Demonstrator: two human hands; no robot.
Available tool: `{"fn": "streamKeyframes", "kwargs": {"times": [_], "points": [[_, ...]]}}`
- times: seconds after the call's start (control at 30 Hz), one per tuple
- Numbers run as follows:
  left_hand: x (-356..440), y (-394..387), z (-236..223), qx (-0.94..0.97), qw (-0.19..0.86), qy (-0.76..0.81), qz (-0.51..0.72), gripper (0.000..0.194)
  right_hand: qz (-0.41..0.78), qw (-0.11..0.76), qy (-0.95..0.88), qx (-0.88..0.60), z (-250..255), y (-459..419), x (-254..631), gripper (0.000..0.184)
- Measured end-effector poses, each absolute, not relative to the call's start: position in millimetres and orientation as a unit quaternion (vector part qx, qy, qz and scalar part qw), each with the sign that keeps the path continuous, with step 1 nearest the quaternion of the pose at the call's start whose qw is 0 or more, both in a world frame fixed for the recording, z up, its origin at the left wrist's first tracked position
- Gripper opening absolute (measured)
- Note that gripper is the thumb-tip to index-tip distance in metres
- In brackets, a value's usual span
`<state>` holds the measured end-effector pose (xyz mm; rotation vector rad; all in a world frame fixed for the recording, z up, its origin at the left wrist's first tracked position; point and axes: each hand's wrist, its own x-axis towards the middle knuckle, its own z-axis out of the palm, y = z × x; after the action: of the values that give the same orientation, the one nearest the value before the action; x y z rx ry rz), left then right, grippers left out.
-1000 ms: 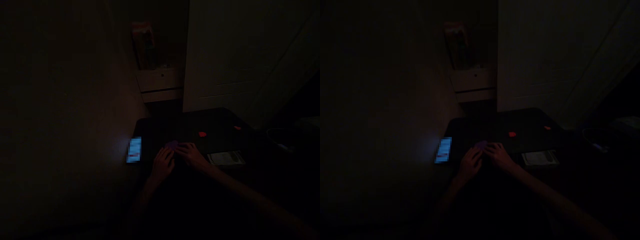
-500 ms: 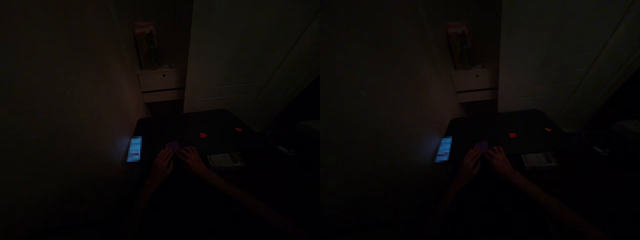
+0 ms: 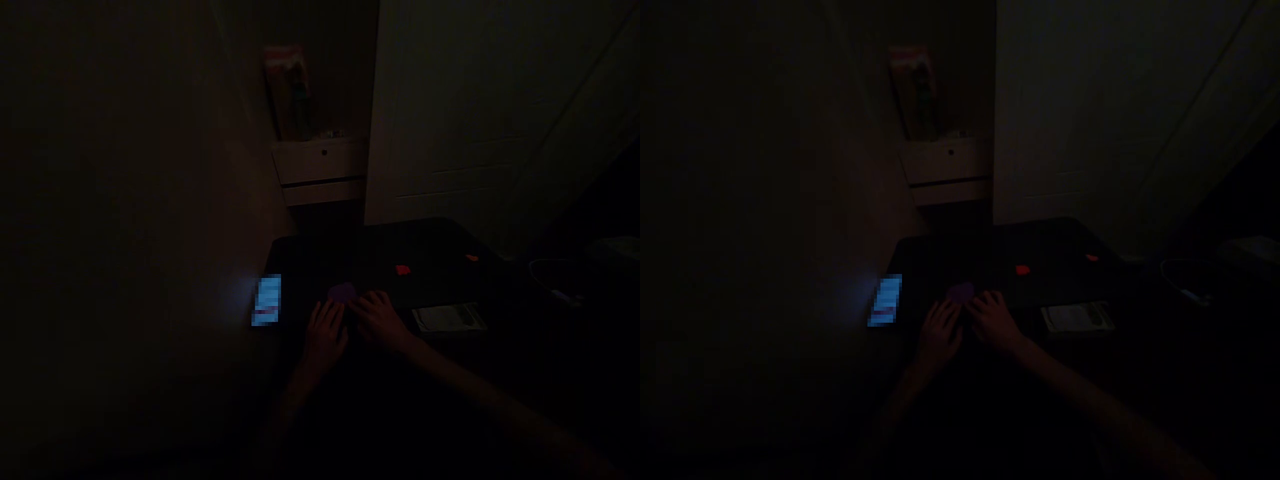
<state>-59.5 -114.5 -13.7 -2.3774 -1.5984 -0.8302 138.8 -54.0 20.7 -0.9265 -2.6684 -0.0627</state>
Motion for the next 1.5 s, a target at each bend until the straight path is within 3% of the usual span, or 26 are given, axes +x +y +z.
{"fn": "streamKeyframes", "kwargs": {"times": [0.3,0.57,1.03,1.13,1.23,1.33,1.5], "points": [[-69.4,-111.9,-21.7,-0.801,0.083,-0.517,-0.290,0.051,0.006,0.186,-0.950,-0.250,14.8,-43.0,133.9,0.064],[-71.6,-114.0,-18.0,-0.797,0.057,-0.533,-0.280,0.059,0.027,0.203,-0.937,-0.284,8.4,-54.2,131.6,0.067],[-73.1,-105.5,-0.9,-0.793,0.040,-0.544,-0.272,0.042,0.017,0.191,-0.930,-0.315,15.9,-61.5,121.3,0.054],[-71.6,-103.4,1.7,-0.798,0.039,-0.541,-0.262,0.053,0.018,0.173,-0.929,-0.325,23.6,-62.4,116.8,0.049],[-70.8,-102.0,1.4,-0.817,0.043,-0.527,-0.229,0.069,0.019,0.183,-0.937,-0.298,23.7,-59.7,121.3,0.055],[-71.5,-101.9,0.8,-0.834,0.050,-0.516,-0.189,0.071,0.009,0.230,-0.937,-0.261,14.9,-52.4,135.3,0.064],[-72.3,-103.3,3.0,-0.839,0.061,-0.513,-0.171,0.070,-0.007,0.235,-0.947,-0.219,2.9,-37.9,157.3,0.061]]}}
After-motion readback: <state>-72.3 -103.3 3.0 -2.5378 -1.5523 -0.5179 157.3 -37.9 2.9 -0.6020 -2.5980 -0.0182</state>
